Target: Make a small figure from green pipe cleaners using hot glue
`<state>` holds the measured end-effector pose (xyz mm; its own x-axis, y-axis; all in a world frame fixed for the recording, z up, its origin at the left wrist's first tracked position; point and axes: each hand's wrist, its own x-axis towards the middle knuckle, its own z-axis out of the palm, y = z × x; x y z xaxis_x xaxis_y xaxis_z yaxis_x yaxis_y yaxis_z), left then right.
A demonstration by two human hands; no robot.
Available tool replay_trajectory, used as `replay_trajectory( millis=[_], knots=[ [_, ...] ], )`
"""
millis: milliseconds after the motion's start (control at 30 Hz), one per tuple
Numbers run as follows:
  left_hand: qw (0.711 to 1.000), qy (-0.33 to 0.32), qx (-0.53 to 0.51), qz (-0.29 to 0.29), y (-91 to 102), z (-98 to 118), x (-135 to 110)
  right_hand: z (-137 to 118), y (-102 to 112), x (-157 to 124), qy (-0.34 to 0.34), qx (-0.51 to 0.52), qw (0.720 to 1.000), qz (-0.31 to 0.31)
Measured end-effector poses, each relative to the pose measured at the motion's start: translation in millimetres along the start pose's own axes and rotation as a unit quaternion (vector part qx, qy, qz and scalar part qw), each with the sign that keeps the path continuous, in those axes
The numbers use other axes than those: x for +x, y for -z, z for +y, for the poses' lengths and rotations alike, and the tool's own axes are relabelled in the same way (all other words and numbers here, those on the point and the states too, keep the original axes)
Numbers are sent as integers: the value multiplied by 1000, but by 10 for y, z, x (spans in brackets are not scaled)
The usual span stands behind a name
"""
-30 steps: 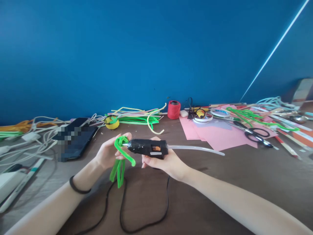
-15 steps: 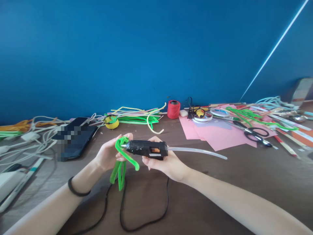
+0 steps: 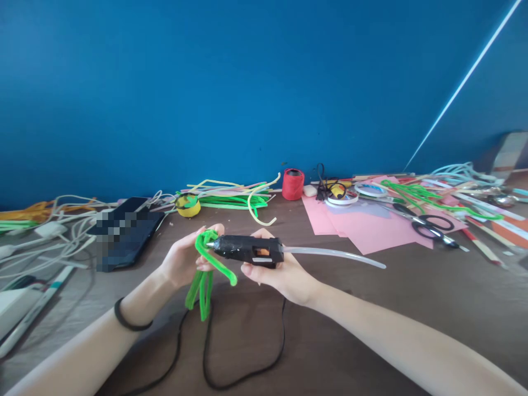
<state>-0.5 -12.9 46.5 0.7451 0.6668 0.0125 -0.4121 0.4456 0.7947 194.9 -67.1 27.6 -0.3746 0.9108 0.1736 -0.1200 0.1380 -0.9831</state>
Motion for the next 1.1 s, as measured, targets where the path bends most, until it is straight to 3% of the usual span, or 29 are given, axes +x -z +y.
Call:
replay_trajectory(
  millis=[833, 1100],
  knots=[
    [1000, 0, 3, 16, -24, 3, -4, 5, -16, 3, -2, 9, 1000, 18],
    [999, -14, -29, 41, -1, 8, 3, 79, 3, 54, 30, 78, 996, 17]
  ],
)
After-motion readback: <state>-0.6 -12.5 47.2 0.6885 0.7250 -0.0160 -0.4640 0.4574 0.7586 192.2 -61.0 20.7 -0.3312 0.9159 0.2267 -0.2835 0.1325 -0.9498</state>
